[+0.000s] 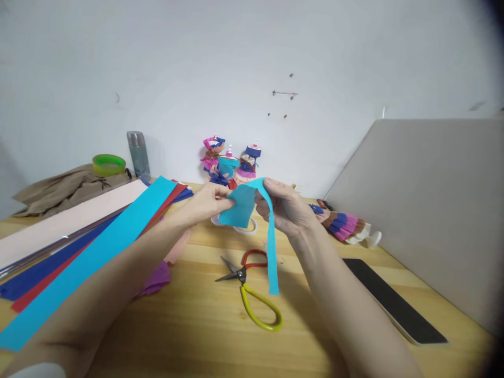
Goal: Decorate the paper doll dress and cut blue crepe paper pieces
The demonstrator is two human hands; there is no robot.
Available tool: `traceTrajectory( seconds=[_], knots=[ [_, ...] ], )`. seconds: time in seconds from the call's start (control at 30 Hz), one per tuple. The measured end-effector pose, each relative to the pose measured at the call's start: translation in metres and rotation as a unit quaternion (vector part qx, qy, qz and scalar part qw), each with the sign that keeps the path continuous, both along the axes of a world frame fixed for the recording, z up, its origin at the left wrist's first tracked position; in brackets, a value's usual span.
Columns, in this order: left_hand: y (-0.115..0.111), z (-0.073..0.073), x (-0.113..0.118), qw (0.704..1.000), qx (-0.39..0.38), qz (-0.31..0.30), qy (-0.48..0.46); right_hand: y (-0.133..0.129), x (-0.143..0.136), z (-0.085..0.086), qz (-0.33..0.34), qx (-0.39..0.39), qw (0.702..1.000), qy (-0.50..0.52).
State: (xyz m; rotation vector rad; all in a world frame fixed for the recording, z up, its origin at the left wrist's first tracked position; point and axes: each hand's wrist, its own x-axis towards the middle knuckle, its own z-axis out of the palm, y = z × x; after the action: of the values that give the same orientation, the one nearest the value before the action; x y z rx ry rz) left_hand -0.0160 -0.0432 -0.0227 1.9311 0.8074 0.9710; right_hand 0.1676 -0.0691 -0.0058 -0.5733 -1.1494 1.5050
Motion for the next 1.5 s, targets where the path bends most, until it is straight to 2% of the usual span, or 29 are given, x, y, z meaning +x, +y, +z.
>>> traceTrajectory(
  seconds=[0.1,0.2,0.33,0.43,0.53,0.7,0.77,0.9,1.07,1.23,1.4,1.5],
  knots=[
    [0.000,0.002,0.000,1.000,-0.002,-0.007,-0.016,0.001,-0.001,-0.001,-0.009,-0.007,1.000,0.008],
    [-0.003,0.004,0.001,0.999,-0.018,-0.020,-0.031,0.003,-0.002,-0.002,-0.046,-0.017,0.999,0.014],
    [-0.007,0.003,0.003,0.992,-0.095,-0.046,-0.063,0.005,-0.002,-0.003,-0.090,-0.014,0.996,0.021],
    [-0.005,-0.003,0.007,0.978,-0.166,-0.062,-0.112,0.007,-0.004,-0.005,-0.123,-0.003,0.992,0.016],
    [-0.004,-0.009,0.014,0.961,-0.217,-0.043,-0.167,0.009,-0.007,-0.009,-0.170,0.014,0.985,-0.007],
    [-0.011,-0.006,0.025,0.919,-0.276,-0.033,-0.281,0.010,-0.011,-0.015,-0.237,0.078,0.968,-0.029],
    [-0.014,-0.005,0.027,0.911,-0.289,-0.047,-0.290,0.010,-0.012,-0.016,-0.247,0.081,0.965,-0.017],
    [-0.018,-0.011,0.029,0.926,-0.281,-0.076,-0.239,0.013,-0.013,-0.019,-0.253,0.083,0.964,0.006],
    [-0.018,-0.018,0.029,0.952,-0.257,-0.057,-0.156,0.014,-0.013,-0.020,-0.257,0.088,0.962,0.000],
    [-0.016,-0.018,0.028,0.963,-0.232,-0.046,-0.132,0.013,-0.011,-0.016,-0.253,0.074,0.965,-0.002],
    [-0.010,-0.016,0.023,0.973,-0.192,-0.022,-0.126,0.012,-0.006,-0.013,-0.201,0.056,0.977,-0.043],
    [-0.002,-0.015,0.016,0.982,-0.148,-0.005,-0.121,0.015,0.000,-0.013,-0.243,0.093,0.962,-0.082]
  ],
)
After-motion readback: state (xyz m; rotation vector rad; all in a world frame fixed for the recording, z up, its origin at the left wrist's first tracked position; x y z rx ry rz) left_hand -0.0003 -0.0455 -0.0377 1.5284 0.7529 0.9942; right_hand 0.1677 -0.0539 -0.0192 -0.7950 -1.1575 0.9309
